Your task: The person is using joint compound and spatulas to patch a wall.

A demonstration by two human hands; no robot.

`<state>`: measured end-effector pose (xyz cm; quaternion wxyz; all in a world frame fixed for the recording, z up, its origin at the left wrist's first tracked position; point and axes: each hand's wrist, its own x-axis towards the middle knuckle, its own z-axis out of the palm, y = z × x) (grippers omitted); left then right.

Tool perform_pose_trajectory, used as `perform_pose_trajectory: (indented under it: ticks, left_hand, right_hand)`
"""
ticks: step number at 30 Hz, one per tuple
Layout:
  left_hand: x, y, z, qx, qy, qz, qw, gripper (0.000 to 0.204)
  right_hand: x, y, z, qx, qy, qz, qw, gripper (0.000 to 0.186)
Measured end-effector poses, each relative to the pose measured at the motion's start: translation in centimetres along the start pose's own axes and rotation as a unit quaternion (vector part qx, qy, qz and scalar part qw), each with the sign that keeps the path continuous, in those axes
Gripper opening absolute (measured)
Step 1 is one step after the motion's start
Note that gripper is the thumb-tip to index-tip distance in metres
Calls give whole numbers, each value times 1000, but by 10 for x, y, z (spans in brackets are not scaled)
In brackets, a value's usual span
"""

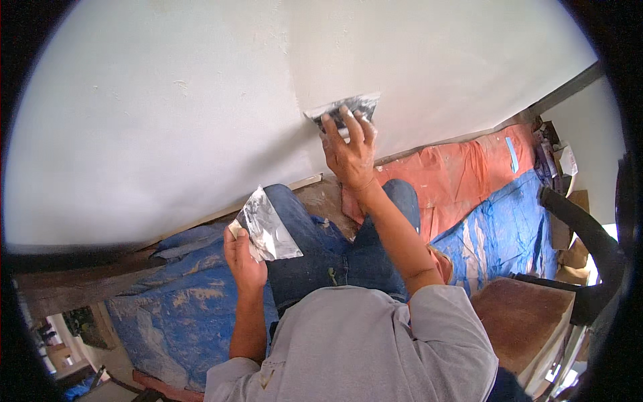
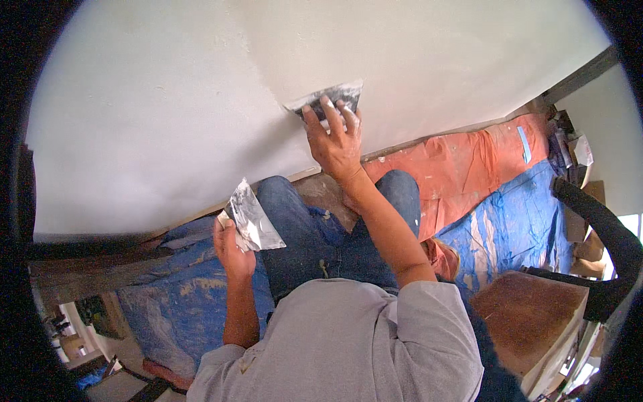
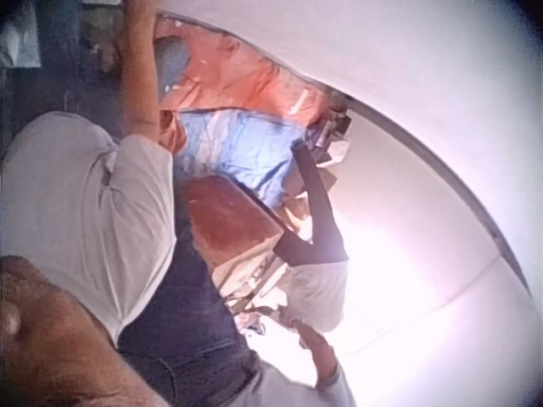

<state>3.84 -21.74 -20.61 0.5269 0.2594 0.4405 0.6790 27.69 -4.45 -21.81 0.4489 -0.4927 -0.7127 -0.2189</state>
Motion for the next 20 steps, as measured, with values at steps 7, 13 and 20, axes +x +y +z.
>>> perform_pose_trajectory:
  ticks: [7,13,20]
  left_hand:
    - [5,-16,4,-9,0,-5,1000,21]
    - [13,-46,8,-3,34,-28,999,17]
    - [18,-52,24,-66,35,-91,993,25]
  right_hand:
    - [-75,13,29,8,-41,13,999,43]
    - [-98,-29,-45,124,-160,135,970,42]
    - [-77,-66,-116,590,-297,229,715,47]
